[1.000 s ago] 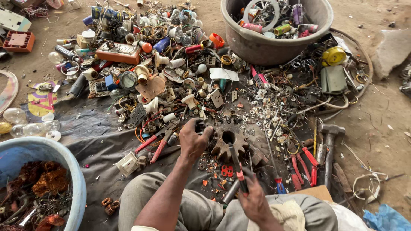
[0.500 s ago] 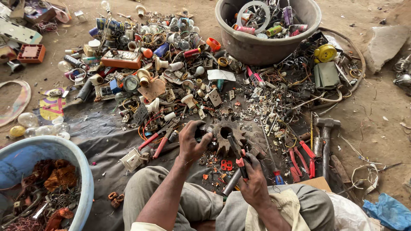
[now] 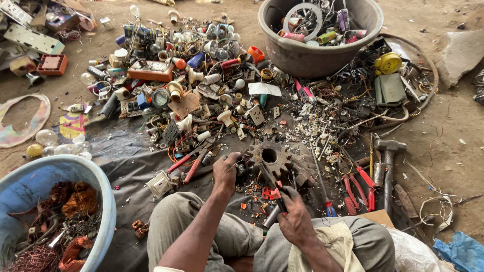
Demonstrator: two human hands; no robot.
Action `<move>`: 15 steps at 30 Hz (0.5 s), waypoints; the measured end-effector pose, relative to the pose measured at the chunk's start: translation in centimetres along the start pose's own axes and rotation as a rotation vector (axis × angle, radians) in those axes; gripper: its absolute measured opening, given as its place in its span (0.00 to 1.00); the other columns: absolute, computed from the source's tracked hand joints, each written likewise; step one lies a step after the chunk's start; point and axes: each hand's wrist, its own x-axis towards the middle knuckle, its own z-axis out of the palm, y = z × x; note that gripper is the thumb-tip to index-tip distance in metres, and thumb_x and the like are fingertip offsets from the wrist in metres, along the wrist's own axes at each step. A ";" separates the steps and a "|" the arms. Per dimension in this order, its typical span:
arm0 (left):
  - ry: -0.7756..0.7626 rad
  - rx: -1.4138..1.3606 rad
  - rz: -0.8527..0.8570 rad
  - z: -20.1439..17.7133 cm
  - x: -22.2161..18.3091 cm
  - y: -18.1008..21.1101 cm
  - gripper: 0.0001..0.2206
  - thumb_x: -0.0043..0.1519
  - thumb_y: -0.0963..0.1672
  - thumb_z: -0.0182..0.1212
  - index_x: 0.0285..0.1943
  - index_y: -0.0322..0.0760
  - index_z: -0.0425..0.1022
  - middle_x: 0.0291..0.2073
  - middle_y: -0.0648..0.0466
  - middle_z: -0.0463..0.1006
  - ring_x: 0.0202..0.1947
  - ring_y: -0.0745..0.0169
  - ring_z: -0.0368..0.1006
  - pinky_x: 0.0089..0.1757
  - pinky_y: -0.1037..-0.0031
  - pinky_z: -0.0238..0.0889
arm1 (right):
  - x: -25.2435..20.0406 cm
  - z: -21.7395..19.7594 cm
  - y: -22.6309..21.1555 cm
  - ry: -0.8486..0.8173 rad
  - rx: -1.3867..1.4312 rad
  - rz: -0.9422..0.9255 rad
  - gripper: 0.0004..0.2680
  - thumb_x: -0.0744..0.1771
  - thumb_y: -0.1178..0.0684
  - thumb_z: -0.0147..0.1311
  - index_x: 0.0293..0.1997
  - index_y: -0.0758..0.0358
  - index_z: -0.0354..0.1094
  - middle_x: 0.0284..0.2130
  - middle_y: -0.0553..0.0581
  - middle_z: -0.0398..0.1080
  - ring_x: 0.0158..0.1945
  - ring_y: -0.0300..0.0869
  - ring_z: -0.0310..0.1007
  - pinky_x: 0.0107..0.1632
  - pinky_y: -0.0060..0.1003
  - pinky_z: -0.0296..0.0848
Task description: The person uses pliers to remove copper wire and small electrical components from a large industrial gear while sitting in a recycling yard.
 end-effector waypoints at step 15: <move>-0.389 -0.284 -0.425 0.7 -1.0 3.2 0.15 0.67 0.50 0.50 0.42 0.35 0.74 0.24 0.51 0.80 0.18 0.61 0.74 0.19 0.74 0.63 | 1.5 -4.1 -0.1 0.237 -0.411 -0.273 0.22 0.61 0.45 0.62 0.61 0.56 0.67 0.62 0.73 0.58 0.66 0.64 0.56 0.68 0.54 0.54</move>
